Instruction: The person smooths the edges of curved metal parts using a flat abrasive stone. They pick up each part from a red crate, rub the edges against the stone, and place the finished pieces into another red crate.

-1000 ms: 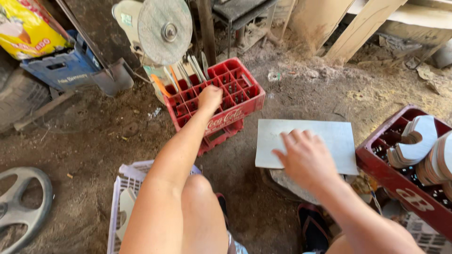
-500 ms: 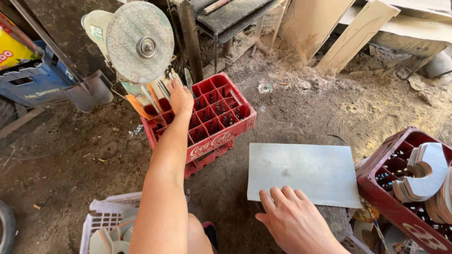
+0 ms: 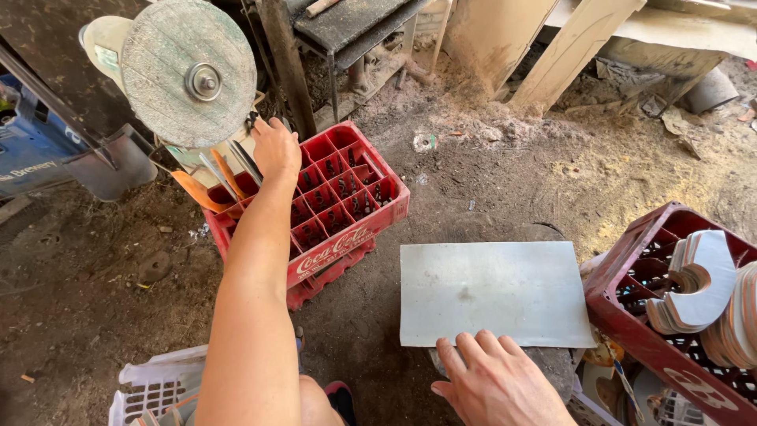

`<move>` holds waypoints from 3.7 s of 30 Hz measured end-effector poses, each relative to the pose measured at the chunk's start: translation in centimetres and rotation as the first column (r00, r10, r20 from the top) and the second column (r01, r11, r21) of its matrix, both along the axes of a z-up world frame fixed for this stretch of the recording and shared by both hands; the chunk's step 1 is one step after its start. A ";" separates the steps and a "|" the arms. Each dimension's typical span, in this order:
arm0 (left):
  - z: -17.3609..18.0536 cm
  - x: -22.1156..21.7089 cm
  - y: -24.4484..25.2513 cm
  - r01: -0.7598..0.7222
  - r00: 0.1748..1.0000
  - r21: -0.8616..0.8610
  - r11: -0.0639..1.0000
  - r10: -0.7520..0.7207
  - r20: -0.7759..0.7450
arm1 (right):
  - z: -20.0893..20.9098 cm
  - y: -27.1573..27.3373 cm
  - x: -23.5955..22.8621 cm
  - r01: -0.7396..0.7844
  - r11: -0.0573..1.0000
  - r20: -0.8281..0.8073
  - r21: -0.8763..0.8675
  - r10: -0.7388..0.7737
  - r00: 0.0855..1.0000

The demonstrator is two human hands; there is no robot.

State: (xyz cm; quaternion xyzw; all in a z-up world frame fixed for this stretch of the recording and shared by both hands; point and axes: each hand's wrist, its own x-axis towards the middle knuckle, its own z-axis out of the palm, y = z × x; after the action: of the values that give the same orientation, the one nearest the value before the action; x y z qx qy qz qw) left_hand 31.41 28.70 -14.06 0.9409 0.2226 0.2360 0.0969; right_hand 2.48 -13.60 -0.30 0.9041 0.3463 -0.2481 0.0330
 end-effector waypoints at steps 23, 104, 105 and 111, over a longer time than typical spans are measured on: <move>7.9 0.7 -0.7 0.170 0.953 -0.121 0.978 -0.131 0.274 | 1.4 -0.4 -0.8 -0.005 0.985 0.120 0.175 -0.016 0.993; 12.5 -34.0 -29.7 0.657 0.730 -0.556 -0.509 0.247 0.637 | 0.9 1.8 -7.0 -0.050 0.480 0.382 0.876 -0.627 0.679; 12.4 -34.1 -29.8 0.671 0.710 -0.533 -0.516 0.238 0.663 | 0.8 1.8 -7.1 -0.042 0.481 0.377 0.876 -0.627 0.682; 12.4 -33.4 -29.2 0.663 0.734 -0.594 -0.455 0.242 0.634 | 0.9 2.2 -7.0 0.035 0.446 0.293 0.894 -0.643 0.707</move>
State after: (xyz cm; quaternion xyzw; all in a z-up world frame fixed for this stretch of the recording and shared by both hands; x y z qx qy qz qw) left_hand -1.98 -0.52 -1.70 0.3251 0.0416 0.1593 0.9312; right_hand -4.53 -11.42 0.57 0.8824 0.1878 0.2495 -0.3519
